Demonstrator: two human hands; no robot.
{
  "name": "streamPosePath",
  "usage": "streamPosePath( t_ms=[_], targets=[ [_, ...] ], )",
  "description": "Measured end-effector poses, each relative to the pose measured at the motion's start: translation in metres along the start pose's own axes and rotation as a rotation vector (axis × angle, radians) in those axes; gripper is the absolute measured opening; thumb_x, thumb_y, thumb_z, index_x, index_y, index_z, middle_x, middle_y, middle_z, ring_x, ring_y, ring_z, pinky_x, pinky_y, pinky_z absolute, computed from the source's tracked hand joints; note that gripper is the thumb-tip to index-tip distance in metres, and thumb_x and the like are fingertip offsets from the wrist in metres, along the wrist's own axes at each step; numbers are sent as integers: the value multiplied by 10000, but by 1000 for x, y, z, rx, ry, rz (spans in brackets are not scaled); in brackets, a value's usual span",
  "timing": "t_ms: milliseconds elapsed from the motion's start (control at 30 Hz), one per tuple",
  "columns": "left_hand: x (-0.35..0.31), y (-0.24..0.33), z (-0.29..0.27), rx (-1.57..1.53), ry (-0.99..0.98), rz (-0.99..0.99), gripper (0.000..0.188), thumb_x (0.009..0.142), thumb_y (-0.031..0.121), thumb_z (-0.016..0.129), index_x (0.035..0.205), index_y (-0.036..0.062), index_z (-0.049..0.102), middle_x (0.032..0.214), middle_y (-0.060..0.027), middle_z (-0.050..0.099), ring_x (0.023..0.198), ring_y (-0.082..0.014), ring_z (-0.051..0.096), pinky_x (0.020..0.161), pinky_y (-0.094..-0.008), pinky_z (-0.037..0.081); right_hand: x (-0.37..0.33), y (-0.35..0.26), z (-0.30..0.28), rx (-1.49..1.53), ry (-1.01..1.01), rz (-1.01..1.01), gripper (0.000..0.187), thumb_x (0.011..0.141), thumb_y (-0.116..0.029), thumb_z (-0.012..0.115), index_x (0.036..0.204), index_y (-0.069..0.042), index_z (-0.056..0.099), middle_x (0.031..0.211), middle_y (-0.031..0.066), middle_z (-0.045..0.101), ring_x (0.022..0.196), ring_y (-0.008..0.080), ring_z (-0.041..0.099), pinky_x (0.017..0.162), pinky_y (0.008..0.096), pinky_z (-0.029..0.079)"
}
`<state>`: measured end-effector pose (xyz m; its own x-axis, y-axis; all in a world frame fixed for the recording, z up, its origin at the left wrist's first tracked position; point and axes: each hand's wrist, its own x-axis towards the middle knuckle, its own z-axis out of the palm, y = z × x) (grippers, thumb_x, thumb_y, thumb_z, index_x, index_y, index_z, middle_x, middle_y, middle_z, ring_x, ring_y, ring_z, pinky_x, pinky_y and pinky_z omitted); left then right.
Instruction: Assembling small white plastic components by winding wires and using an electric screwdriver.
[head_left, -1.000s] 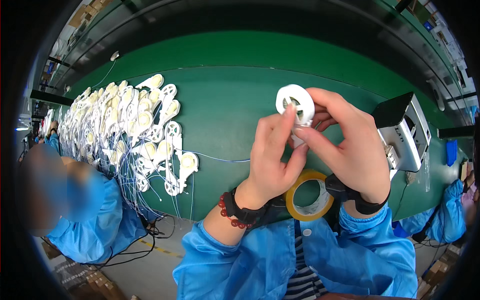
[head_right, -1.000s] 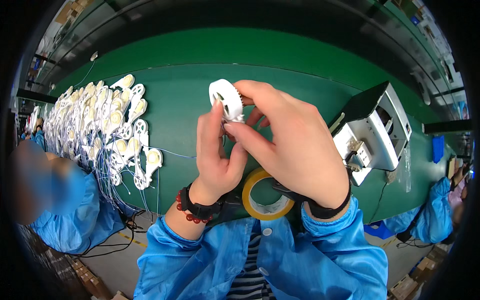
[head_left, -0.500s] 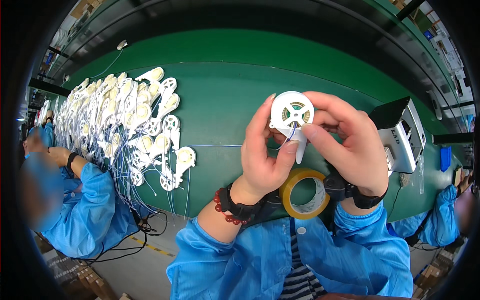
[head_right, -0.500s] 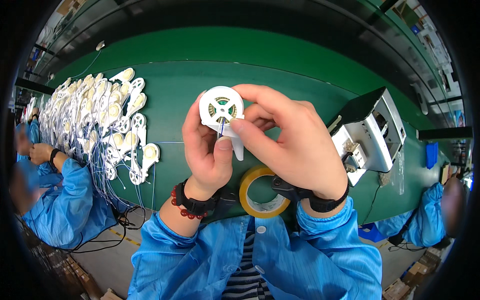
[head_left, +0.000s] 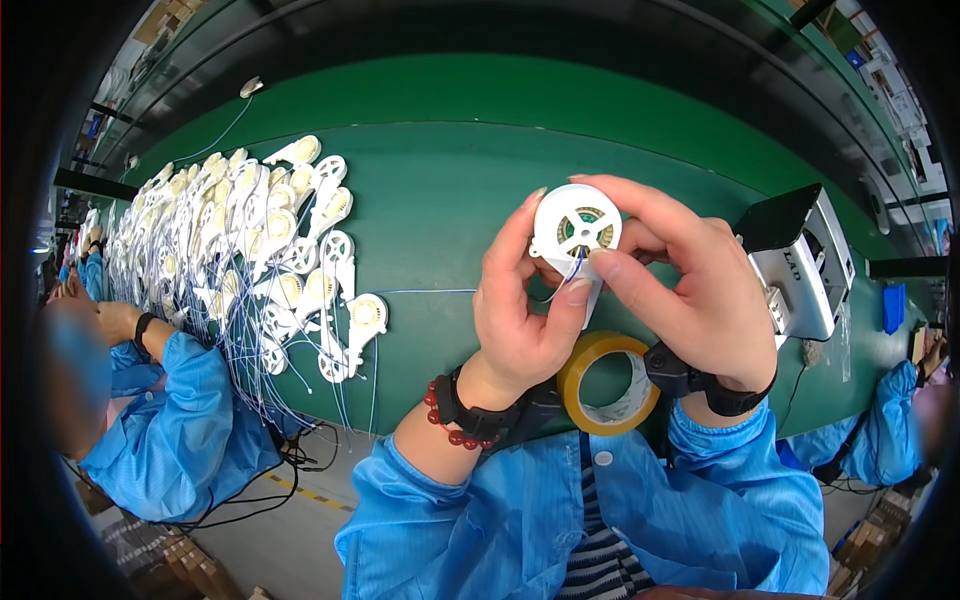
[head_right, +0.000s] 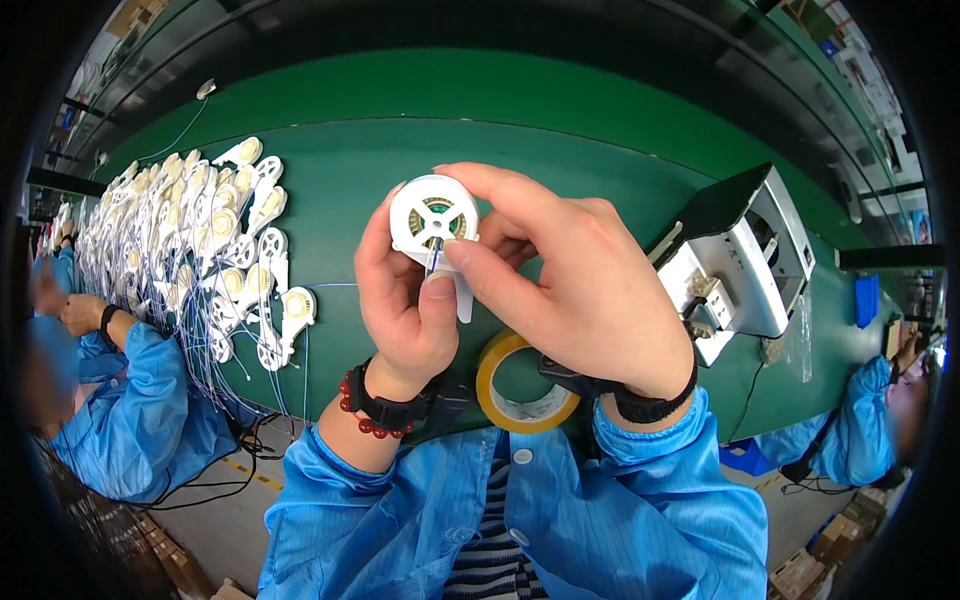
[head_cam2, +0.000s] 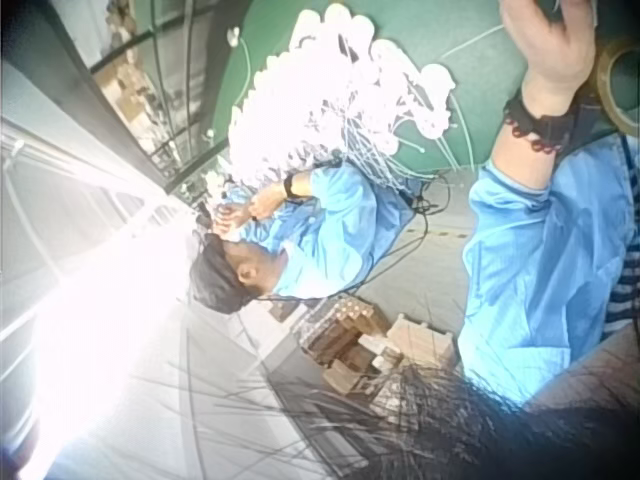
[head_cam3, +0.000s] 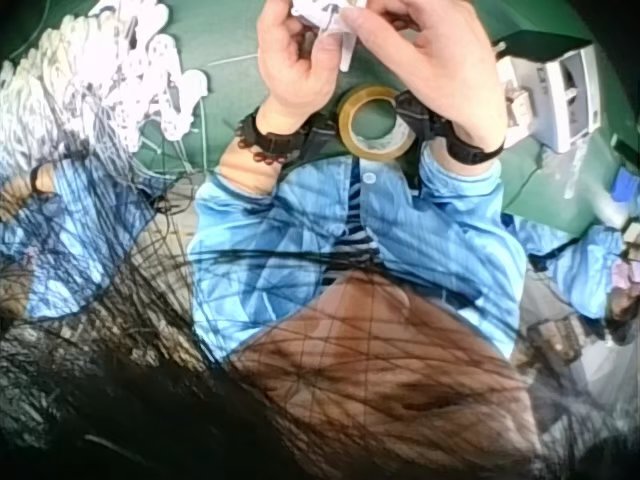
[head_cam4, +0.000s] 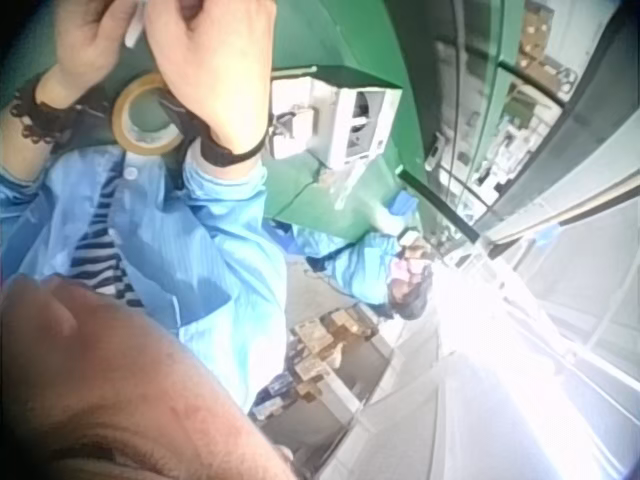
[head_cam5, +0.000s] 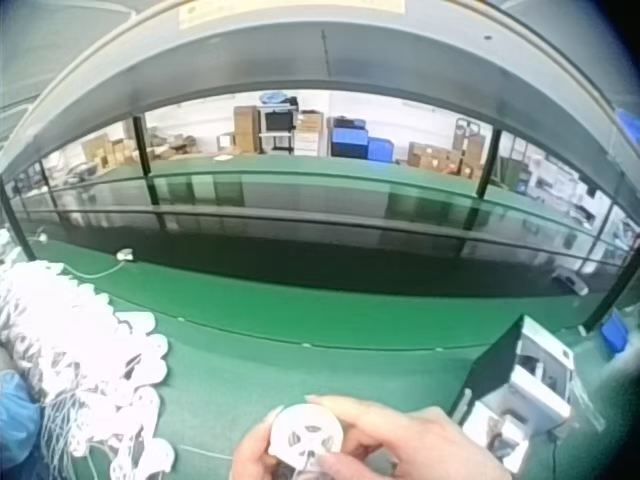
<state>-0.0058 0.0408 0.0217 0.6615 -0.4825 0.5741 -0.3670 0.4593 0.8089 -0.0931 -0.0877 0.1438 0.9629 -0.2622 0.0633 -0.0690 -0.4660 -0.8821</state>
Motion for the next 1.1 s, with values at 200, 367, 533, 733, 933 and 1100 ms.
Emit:
streamPosePath(
  t_ms=[200,367,533,733,933,1100],
  targets=[
    [3,1,0,15,-10,-9,643,917,76,649,1465,-69,348,1164,-189,655,880,-185,677,693,-268,535,2,2,0,-51,9,-5,392,944,-23,566,1331,37,553,933,149,758,886,191,737,788,278,541],
    [2,0,1,32,-22,-20,636,919,87,648,1463,-63,354,1092,-176,686,817,-160,658,681,-260,517,2,1,1,-75,33,7,336,957,-42,567,1283,37,581,906,148,757,840,201,743,739,281,551],
    [1,0,1,49,-31,-27,639,917,87,651,1462,-64,355,1081,-179,690,804,-163,666,681,-263,525,2,2,1,-86,42,15,320,962,-62,569,1267,32,592,889,147,755,810,202,743,725,285,552],
    [3,3,1,28,-28,29,648,912,89,663,1455,-76,348,1139,-186,667,867,-185,699,684,-270,558,1,1,3,-66,43,28,308,979,-85,554,1263,24,603,871,139,750,775,190,733,704,277,549],
    [2,-2,-1,31,-40,79,657,911,98,675,1447,-84,342,1182,-197,646,876,-186,701,676,-266,561,1,1,4,-73,43,7,302,987,-86,548,1262,26,604,866,131,745,772,175,726,693,269,543],
    [3,-4,0,85,-63,-64,763,875,70,712,1507,-39,297,1191,-169,626,923,-189,660,766,-290,541,2,6,8,-56,129,-56,315,959,-61,601,1265,17,605,866,132,739,766,185,726,690,272,545]
  ],
)
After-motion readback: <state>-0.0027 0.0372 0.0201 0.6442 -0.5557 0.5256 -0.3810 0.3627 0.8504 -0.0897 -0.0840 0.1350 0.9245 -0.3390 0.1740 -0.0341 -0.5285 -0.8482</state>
